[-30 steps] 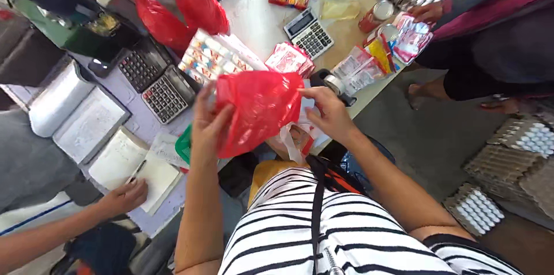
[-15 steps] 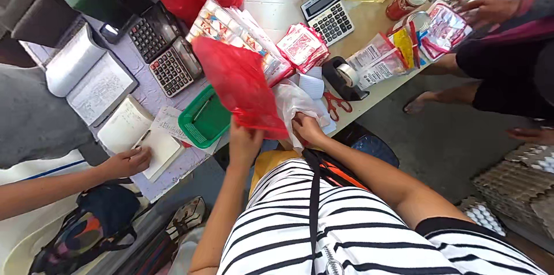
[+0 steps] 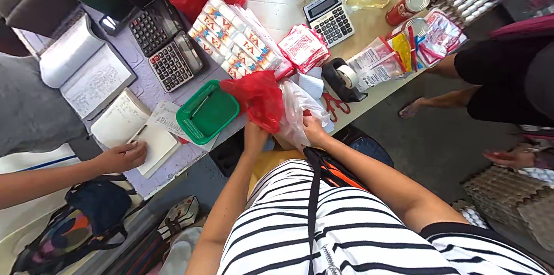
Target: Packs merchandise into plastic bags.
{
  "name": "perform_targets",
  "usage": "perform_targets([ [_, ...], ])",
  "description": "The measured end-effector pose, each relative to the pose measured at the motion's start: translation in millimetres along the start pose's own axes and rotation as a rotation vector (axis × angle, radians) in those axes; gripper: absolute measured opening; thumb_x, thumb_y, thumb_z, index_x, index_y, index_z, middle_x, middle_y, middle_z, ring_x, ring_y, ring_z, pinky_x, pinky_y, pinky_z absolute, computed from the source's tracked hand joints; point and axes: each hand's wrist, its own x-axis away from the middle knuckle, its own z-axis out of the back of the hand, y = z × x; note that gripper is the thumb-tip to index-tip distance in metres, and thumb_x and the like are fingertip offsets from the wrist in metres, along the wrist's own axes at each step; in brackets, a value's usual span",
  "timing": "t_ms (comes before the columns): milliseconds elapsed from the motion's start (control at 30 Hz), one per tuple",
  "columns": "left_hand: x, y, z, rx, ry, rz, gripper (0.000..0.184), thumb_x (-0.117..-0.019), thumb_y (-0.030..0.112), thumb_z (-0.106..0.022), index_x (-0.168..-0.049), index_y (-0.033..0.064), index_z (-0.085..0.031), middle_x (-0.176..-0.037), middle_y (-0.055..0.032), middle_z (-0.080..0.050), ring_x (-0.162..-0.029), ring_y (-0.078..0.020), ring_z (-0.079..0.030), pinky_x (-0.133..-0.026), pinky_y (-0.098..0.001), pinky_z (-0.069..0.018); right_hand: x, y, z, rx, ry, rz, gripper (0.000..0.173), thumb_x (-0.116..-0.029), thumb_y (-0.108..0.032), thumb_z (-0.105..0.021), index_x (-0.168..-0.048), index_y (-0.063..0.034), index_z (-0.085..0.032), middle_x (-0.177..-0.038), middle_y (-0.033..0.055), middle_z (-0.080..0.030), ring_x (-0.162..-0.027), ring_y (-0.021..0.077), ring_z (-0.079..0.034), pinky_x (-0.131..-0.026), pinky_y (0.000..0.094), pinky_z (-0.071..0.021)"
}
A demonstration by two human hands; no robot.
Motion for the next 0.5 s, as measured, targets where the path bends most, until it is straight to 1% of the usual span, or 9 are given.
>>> perform_targets([
  [67,-7,-5,20,-0.013,0.039,-0.014,0.042,-0.09,0.012,-0.075,-0.126,-0.0062,-0.064,-0.134,-0.0278,-0.059,-0.126,-0.0378,-0.058,-0.107,-0.055,-0.047,17,9,10,0.107,0.07,0.191,0.034,-0.1042,-0.015,-0.048,-0.097,0.0085,-0.071,-0.092,0.0241,-0.071,-0.094,0.037,-0.07,-0.089,0.0544,-0.0535],
  [100,-9,-5,28,-0.028,0.039,0.001,0.04,-0.0911,0.012,-0.074,-0.126,-0.0064,-0.064,-0.135,-0.028,-0.058,-0.128,-0.0385,-0.057,-0.108,-0.0556,-0.0463,26,15,17,0.121,0.109,0.268,0.036,-0.1054,-0.018,-0.047,-0.098,0.0067,-0.073,-0.096,0.0207,-0.073,-0.097,0.0324,-0.071,-0.091,0.0502,-0.0548],
  [133,-11,-5,35,-0.041,0.032,0.019,0.04,-0.0916,0.013,-0.073,-0.126,-0.0058,-0.064,-0.136,-0.0277,-0.058,-0.128,-0.0386,-0.056,-0.108,-0.0562,-0.0463,35,21,25,0.124,0.144,0.328,0.037,-0.1065,-0.02,-0.048,-0.102,0.0056,-0.075,-0.109,0.0187,-0.075,-0.108,0.0291,-0.072,-0.098,0.0468,-0.0548],
  [167,-12,-5,39,-0.046,0.024,0.023,0.04,-0.0912,0.014,-0.074,-0.126,-0.005,-0.065,-0.136,-0.0272,-0.058,-0.127,-0.0384,-0.057,-0.106,-0.0572,-0.0471,45,25,34,0.116,0.158,0.369,0.038,-0.1073,-0.02,-0.047,-0.105,0.0054,-0.075,-0.126,0.017,-0.072,-0.122,0.0267,-0.068,-0.107,0.0443,-0.0516],
  [200,-11,-7,42,-0.044,0.019,0.01,0.039,-0.0902,0.015,-0.075,-0.123,-0.0041,-0.067,-0.133,-0.0266,-0.059,-0.124,-0.0377,-0.059,-0.104,-0.0574,-0.0489,57,29,44,0.102,0.171,0.397,0.039,-0.1079,-0.021,-0.046,-0.105,0.0049,-0.075,-0.133,0.0158,-0.068,-0.128,0.025,-0.064,-0.111,0.0429,-0.0497],
  [267,-5,-11,44,-0.055,0.002,-0.044,0.039,-0.0882,0.022,-0.076,-0.118,-0.0018,-0.07,-0.128,-0.0253,-0.062,-0.12,-0.0355,-0.061,-0.101,-0.0554,-0.0509,87,32,62,0.072,0.174,0.344,0.043,-0.1095,-0.027,-0.044,-0.108,0.0025,-0.075,-0.134,0.0143,-0.068,-0.125,0.0206,-0.066,-0.107,0.0395,-0.0524],
  [367,1,-2,45,-0.158,0.027,-0.188,0.045,-0.092,0.04,-0.065,-0.111,0.0003,-0.075,-0.129,-0.0283,-0.061,-0.12,-0.0381,-0.061,-0.099,-0.0541,-0.0524,132,11,96,-0.114,0.214,0.087,0.042,-0.1108,-0.026,-0.041,-0.128,0.0019,-0.067,-0.144,0.0151,-0.06,-0.104,0.0148,-0.074,-0.089,0.0326,-0.0632],
  [433,9,10,47,-0.179,0.024,-0.219,0.049,-0.0971,0.039,-0.05,-0.109,-0.001,-0.075,-0.132,-0.0308,-0.059,-0.124,-0.0426,-0.059,-0.102,-0.058,-0.0493,149,2,115,-0.279,0.372,-0.031,0.039,-0.1112,-0.022,-0.041,-0.135,0.0,-0.063,-0.147,0.0135,-0.057,-0.091,0.0153,-0.077,-0.08,0.0324,-0.0665],
  [500,10,16,49,-0.169,0.029,-0.237,0.054,-0.1001,0.035,-0.037,-0.106,-0.0036,-0.074,-0.13,-0.0324,-0.06,-0.125,-0.0458,-0.057,-0.104,-0.0615,-0.0458,155,-1,130,-0.348,0.555,-0.083,0.038,-0.1111,-0.02,-0.041,-0.136,-0.0009,-0.062,-0.143,0.0137,-0.061,-0.09,0.016,-0.076,-0.079,0.0325,-0.066],
])
